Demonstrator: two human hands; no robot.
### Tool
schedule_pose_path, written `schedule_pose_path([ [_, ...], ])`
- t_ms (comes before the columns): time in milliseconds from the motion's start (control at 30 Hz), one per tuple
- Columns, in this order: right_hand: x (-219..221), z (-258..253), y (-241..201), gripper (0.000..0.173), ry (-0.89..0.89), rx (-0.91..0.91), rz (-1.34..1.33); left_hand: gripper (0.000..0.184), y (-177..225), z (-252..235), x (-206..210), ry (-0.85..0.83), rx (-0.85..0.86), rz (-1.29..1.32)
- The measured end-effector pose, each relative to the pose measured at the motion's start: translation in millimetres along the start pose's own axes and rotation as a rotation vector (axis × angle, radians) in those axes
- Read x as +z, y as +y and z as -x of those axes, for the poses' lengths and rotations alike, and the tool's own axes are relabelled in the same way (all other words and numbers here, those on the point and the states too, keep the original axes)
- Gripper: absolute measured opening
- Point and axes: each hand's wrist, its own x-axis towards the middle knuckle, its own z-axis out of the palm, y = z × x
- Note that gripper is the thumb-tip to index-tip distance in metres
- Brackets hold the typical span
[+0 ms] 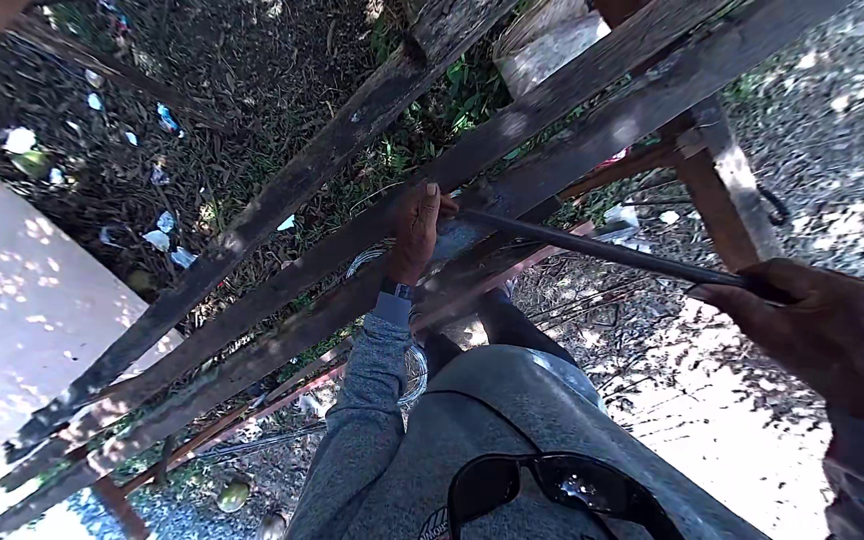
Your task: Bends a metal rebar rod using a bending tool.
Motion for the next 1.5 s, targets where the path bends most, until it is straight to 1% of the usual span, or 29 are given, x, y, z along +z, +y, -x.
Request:
schedule_pose_path([
  [67, -6, 3, 12, 0.070, -0.021, 0.007, -0.036, 0.051, 0, 4, 0, -0.003, -0.010, -0.006],
  [233, -26, 0, 17, 0.072, -0.102, 0.017, -0.089, 0.050, 3, 5, 0, -0.006, -0.002, -0.027],
  [333, -28, -5, 24, 0.073, -0.131, 0.011, -0.098, 0.048, 2, 8, -2, -0.026, -0.002, -0.026],
  [467, -20, -14, 38, 0.074, -0.081, 0.025, -0.076, 0.038, -4, 11, -1, -0.080, -0.018, 0.057],
  [533, -21, -22, 40, 0.074, -0.070, 0.033, -0.077, 0.031, -9, 9, 2, -0.066, -0.045, 0.064],
  [600, -29, -34, 35, 0.073, -0.076, 0.011, -0.098, 0.025, -6, 2, 4, -0.022, -0.051, -0.003],
  [667, -40, -50, 29, 0.071, -0.070, -0.035, -0.109, 0.025, 4, -5, 5, 0.028, -0.058, -0.040],
  [733, -44, -73, 39, 0.067, -0.069, -0.080, -0.117, 0.026, 20, -6, 5, 0.062, -0.106, -0.036],
  [800, -39, -102, 60, 0.068, -0.067, -0.119, -0.120, 0.029, 46, 10, 3, 0.061, -0.238, -0.049],
  [867, -40, -132, 60, 0.071, -0.112, -0.118, -0.141, 0.031, 67, 19, 3, 0.067, -0.365, -0.039],
  [933, -37, -161, 57, 0.071, -0.159, -0.104, -0.124, 0.033, 75, 29, 5, 0.103, -0.462, 0.013],
  [1000, -34, -187, 52, 0.066, -0.212, -0.124, -0.069, 0.038, 72, 49, 7, 0.112, -0.516, 0.141],
  [1067, -23, -211, 57, 0.061, -0.255, -0.168, -0.024, 0.043, 66, 64, 13, 0.124, -0.552, 0.223],
  [1167, -7, -243, 64, 0.064, -0.277, -0.247, 0.065, 0.050, 59, 76, 23, 0.194, -0.606, 0.210],
  [1267, -7, -259, 52, 0.055, -0.295, -0.274, 0.135, 0.047, 47, 91, 30, 0.318, -0.639, 0.242],
  [1367, -6, -277, 58, 0.050, -0.293, -0.326, 0.170, 0.039, 34, 102, 35, 0.442, -0.632, 0.303],
  [1500, 0, -301, 80, 0.049, -0.292, -0.325, 0.151, 0.034, 27, 106, 45, 0.490, -0.630, 0.278],
])
